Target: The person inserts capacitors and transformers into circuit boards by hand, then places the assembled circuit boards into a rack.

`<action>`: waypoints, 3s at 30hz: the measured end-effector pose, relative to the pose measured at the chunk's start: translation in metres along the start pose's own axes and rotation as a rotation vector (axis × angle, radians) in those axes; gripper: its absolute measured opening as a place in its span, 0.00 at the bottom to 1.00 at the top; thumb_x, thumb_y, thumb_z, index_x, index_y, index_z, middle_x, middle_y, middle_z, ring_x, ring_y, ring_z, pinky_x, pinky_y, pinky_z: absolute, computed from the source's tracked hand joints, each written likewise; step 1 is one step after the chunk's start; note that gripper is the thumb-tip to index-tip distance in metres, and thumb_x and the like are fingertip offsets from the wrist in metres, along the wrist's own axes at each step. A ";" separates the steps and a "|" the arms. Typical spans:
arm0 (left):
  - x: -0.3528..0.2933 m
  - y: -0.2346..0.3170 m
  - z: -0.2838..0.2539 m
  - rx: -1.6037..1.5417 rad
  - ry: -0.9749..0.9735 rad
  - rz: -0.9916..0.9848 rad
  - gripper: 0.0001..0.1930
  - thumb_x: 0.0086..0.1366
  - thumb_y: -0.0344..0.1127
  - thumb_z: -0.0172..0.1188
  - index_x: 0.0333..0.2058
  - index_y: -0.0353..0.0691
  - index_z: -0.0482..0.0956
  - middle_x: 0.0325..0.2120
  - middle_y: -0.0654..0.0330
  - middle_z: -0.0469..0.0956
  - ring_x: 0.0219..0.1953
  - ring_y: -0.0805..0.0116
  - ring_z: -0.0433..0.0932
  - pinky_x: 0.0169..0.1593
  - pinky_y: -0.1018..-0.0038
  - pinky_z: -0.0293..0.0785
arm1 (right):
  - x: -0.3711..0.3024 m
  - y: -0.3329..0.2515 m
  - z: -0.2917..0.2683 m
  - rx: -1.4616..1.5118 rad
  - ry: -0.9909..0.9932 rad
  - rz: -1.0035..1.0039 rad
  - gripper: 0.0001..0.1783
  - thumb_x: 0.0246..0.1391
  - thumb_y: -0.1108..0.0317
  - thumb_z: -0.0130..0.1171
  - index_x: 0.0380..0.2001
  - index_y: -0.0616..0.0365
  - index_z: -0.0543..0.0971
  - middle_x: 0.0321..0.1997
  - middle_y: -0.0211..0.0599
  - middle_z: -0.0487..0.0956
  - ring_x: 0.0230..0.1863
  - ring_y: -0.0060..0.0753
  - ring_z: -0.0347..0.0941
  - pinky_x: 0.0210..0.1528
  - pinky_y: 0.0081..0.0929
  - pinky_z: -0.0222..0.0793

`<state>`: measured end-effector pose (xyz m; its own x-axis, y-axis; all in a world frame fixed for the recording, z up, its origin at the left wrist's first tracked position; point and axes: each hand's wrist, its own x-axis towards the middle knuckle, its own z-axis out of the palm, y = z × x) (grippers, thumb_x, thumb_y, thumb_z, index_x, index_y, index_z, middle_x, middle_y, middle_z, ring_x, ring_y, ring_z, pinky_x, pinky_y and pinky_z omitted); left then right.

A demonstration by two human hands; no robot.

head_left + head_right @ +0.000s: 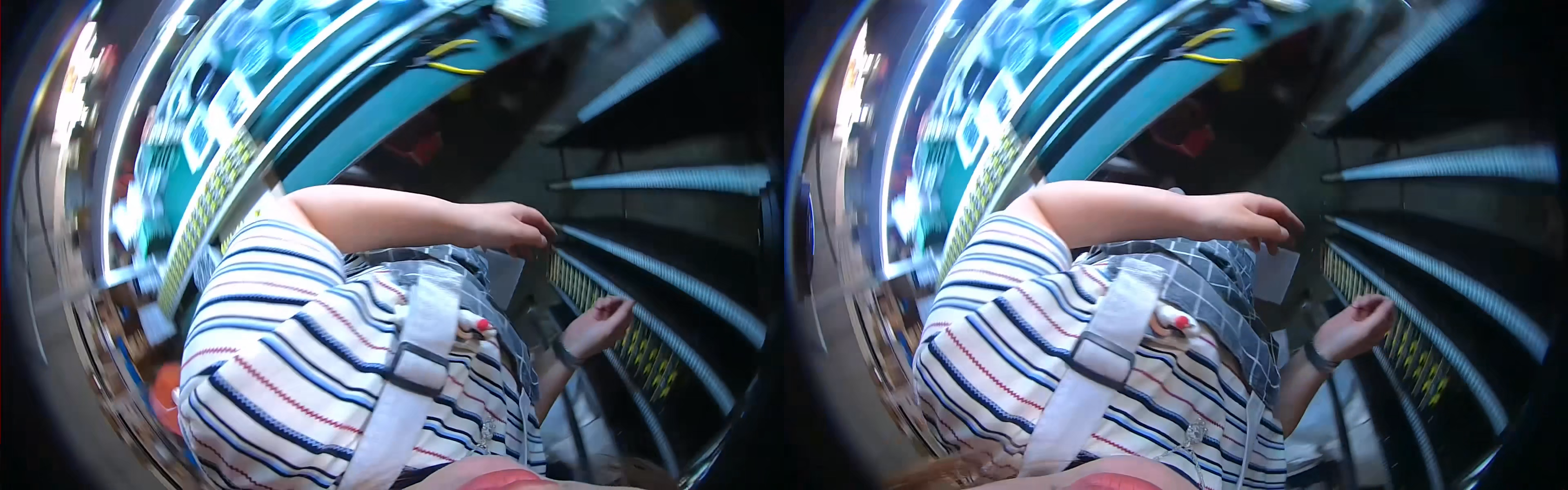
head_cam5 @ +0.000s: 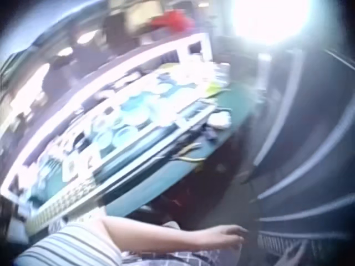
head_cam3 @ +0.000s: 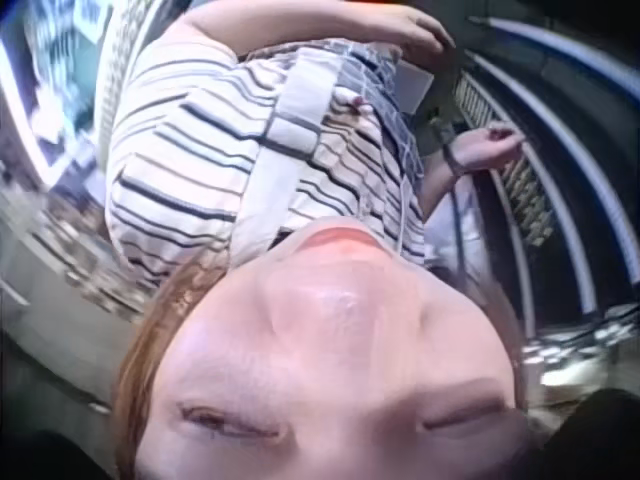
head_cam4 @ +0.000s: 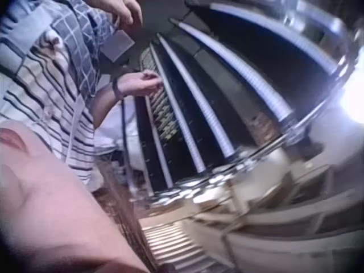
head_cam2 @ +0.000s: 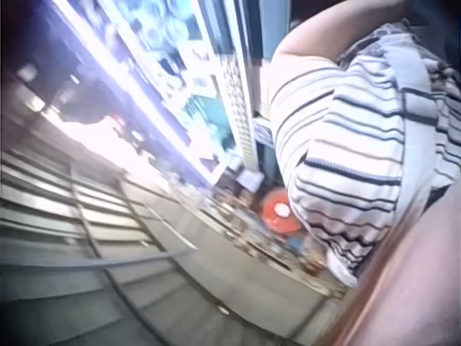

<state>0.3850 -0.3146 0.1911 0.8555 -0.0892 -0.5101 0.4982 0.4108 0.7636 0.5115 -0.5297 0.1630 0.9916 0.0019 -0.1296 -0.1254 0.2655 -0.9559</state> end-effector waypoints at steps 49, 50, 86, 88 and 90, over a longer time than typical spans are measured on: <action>-0.571 -0.230 -0.384 -0.581 1.410 0.500 0.40 0.67 0.51 0.49 0.66 0.33 0.42 0.67 0.52 0.47 0.68 0.59 0.45 0.66 0.57 0.43 | -0.485 0.326 0.537 -0.752 -1.686 0.331 0.13 0.57 0.64 0.58 0.44 0.57 0.77 0.37 0.26 0.78 0.37 0.17 0.72 0.38 0.17 0.67; -0.566 -0.217 -0.390 -0.527 1.386 0.497 0.38 0.68 0.48 0.49 0.66 0.33 0.43 0.65 0.50 0.50 0.67 0.59 0.49 0.65 0.61 0.46 | -0.469 0.316 0.542 -0.699 -1.710 0.328 0.14 0.57 0.65 0.58 0.44 0.57 0.77 0.37 0.27 0.78 0.37 0.17 0.72 0.39 0.17 0.67; 0.288 0.201 0.114 0.370 -0.576 0.199 0.29 0.70 0.47 0.42 0.63 0.35 0.54 0.57 0.51 0.66 0.57 0.60 0.67 0.57 0.65 0.63 | 0.047 -0.051 -0.098 -0.324 0.480 -0.157 0.07 0.58 0.73 0.48 0.40 0.59 0.71 0.32 0.27 0.71 0.27 0.14 0.64 0.30 0.15 0.62; 0.311 0.204 0.127 0.388 -0.615 0.186 0.29 0.70 0.48 0.40 0.63 0.35 0.54 0.57 0.51 0.66 0.57 0.59 0.66 0.58 0.65 0.62 | 0.051 -0.046 -0.096 -0.713 0.636 -0.184 0.08 0.58 0.74 0.46 0.40 0.62 0.72 0.36 0.32 0.73 0.31 0.18 0.67 0.33 0.18 0.66; 0.328 0.207 0.137 0.385 -0.661 0.189 0.30 0.70 0.48 0.40 0.63 0.35 0.54 0.56 0.51 0.66 0.57 0.59 0.66 0.58 0.63 0.62 | 0.063 -0.049 -0.076 -0.378 0.721 -0.181 0.09 0.58 0.74 0.47 0.41 0.62 0.72 0.36 0.32 0.74 0.29 0.18 0.67 0.31 0.17 0.66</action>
<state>0.7882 -0.3826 0.2359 0.7770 -0.6200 -0.1085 0.2463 0.1410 0.9589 0.5777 -0.6162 0.1816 0.7499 -0.6612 0.0207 -0.0961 -0.1399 -0.9855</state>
